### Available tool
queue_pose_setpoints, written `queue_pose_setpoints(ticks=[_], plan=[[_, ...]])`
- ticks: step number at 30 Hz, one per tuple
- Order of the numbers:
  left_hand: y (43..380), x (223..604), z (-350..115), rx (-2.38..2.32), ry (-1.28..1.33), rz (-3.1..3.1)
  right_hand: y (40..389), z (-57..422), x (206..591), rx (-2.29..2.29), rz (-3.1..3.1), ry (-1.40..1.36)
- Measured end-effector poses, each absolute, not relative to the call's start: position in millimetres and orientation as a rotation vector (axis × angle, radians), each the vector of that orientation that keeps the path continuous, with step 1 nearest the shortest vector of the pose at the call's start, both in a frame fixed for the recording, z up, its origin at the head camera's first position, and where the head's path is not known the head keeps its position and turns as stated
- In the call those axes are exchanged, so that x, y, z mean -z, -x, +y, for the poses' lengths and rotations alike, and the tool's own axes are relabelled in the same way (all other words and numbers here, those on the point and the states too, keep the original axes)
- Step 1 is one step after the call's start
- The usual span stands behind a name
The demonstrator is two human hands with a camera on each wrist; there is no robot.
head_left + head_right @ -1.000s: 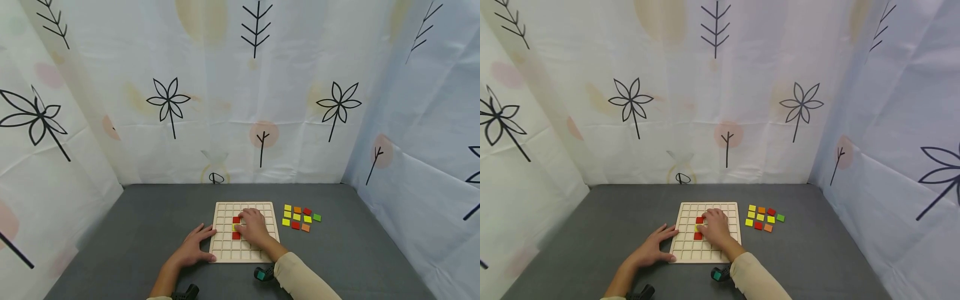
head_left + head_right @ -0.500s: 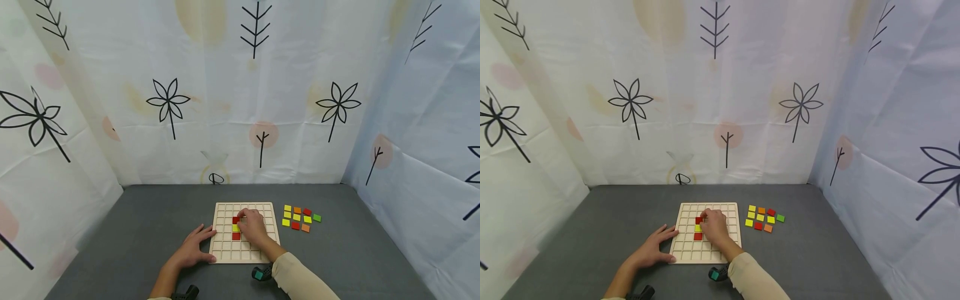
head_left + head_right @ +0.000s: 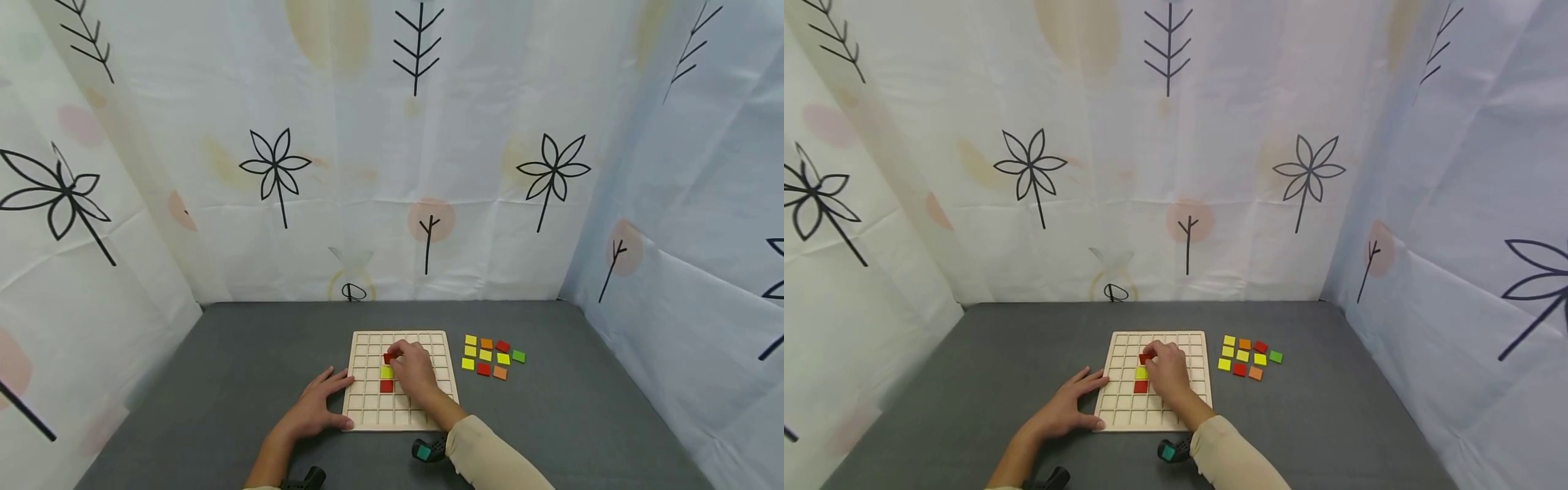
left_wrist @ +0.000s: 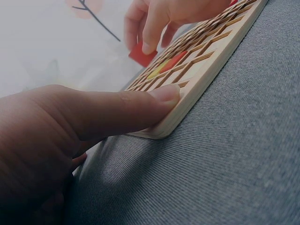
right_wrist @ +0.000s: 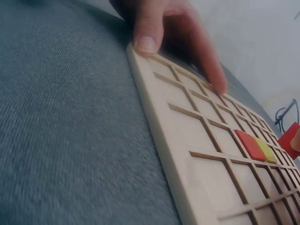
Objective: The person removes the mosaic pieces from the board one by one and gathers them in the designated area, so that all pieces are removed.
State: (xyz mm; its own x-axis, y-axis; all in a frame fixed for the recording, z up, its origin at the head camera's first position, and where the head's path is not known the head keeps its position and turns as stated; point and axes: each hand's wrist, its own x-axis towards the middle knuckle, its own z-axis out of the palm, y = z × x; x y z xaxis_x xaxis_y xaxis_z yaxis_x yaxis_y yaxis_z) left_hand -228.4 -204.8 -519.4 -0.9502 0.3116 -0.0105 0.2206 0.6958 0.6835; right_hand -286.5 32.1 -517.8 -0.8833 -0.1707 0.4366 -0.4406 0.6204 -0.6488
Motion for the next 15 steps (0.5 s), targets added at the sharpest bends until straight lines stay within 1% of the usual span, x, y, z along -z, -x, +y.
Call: queue_pose_setpoints(ticks=[15], plan=[[227.9,518.8,-205.1,-1.103,-0.435,2.775,278.7,63.4,507.6,-1.282,-2.440,-0.491]])
